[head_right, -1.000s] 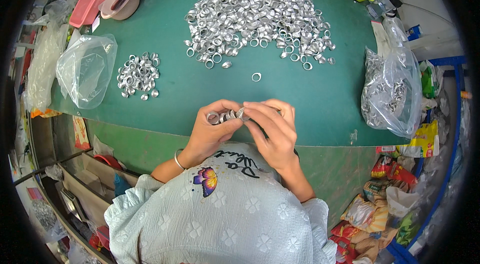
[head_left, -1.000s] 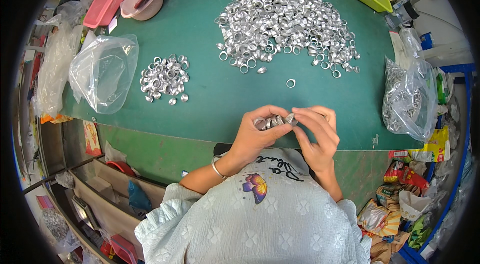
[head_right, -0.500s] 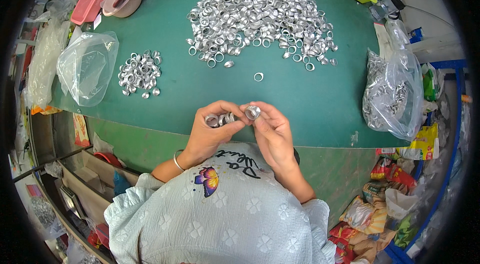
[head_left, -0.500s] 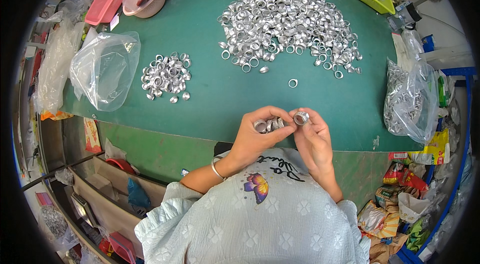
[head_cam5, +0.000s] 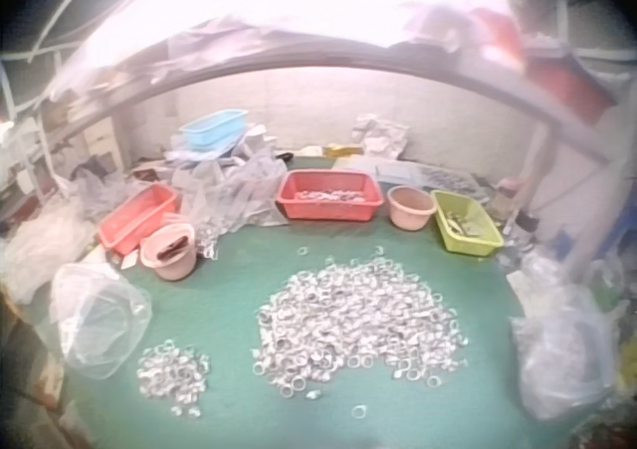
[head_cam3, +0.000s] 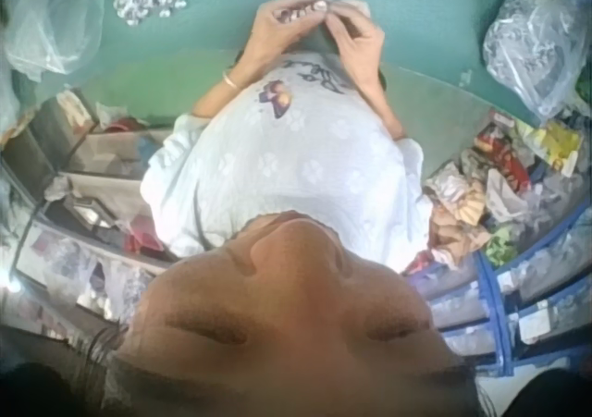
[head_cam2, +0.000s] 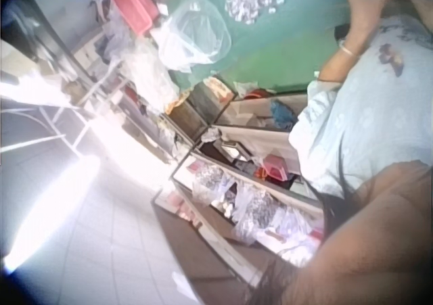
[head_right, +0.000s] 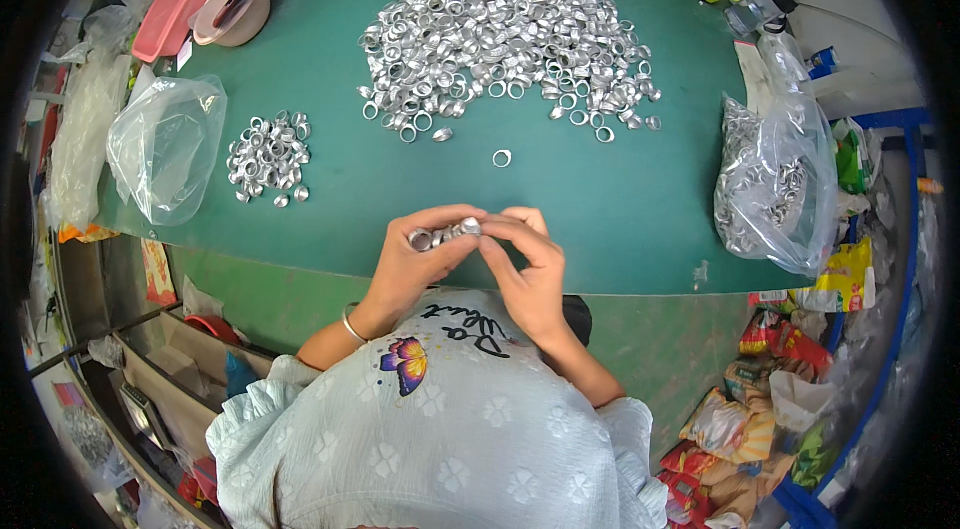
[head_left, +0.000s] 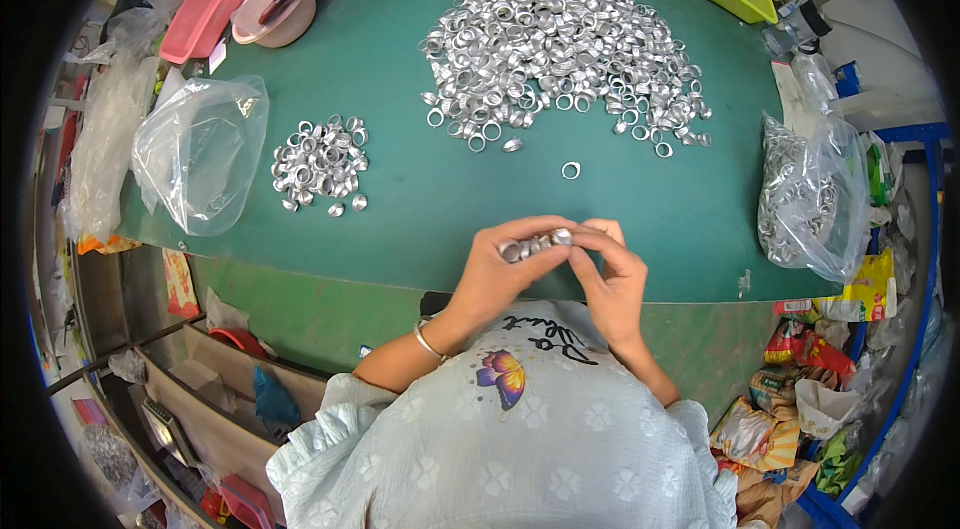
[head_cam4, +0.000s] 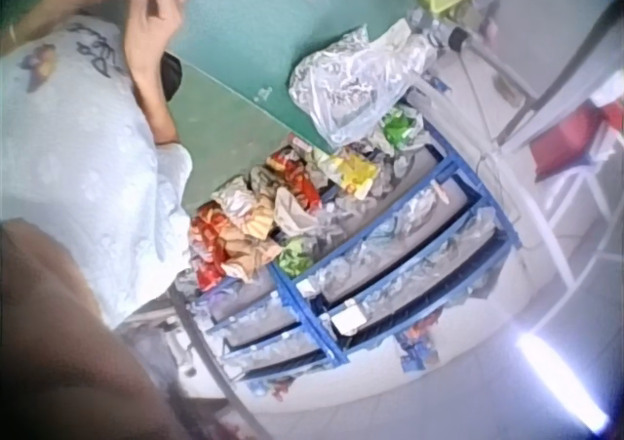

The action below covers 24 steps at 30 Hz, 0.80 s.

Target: The person assembles small silver metal rings and cylindrical components by hand on a green table. They repeatedly pick up a ring and a cylinder, fit them together, and place the assembled unit into a pile. Later, they gather the assembled parts into a pink basket and pour them into a large white sack.

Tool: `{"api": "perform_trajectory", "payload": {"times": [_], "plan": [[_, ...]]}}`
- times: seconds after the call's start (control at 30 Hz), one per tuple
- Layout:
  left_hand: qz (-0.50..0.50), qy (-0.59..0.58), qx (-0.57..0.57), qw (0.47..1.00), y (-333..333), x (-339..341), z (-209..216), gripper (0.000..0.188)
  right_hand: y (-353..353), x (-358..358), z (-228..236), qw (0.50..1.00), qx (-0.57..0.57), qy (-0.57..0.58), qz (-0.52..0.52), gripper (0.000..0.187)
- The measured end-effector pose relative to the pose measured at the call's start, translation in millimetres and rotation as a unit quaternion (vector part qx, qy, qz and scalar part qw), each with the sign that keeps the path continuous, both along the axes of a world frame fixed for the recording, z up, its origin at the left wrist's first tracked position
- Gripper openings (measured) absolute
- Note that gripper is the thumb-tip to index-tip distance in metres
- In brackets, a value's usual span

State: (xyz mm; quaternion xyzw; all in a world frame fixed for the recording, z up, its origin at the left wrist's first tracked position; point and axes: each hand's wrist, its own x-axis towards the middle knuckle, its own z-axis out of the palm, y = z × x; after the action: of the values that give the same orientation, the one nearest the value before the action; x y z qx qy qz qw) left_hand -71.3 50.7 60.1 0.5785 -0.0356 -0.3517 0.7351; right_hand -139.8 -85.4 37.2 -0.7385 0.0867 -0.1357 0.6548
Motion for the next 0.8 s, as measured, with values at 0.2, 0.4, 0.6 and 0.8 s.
{"api": "perform_trajectory", "payload": {"times": [0.2, 0.4, 0.6, 0.8], "plan": [[0.097, -0.389, 0.259, 0.879, 53.4, 36.1, -34.9, 0.022, -82.7, 31.4, -27.7, 0.968, -0.21, -0.005, -0.136, 0.03], [0.2, -0.543, 0.511, 0.636, 110.4, 73.8, -48.5, 0.028, -174.4, 96.3, -48.0, 0.908, -0.38, -0.006, -0.176, 0.053], [0.237, -0.576, 0.542, 0.565, 130.8, 94.4, -74.5, 0.027, -142.8, 97.7, -56.1, 0.865, -0.49, 0.036, -0.101, 0.054], [0.215, -0.526, 0.592, 0.572, 123.7, 94.7, -71.0, 0.029, -111.3, 65.8, -55.7, 0.872, -0.482, 0.025, -0.074, 0.052]]}}
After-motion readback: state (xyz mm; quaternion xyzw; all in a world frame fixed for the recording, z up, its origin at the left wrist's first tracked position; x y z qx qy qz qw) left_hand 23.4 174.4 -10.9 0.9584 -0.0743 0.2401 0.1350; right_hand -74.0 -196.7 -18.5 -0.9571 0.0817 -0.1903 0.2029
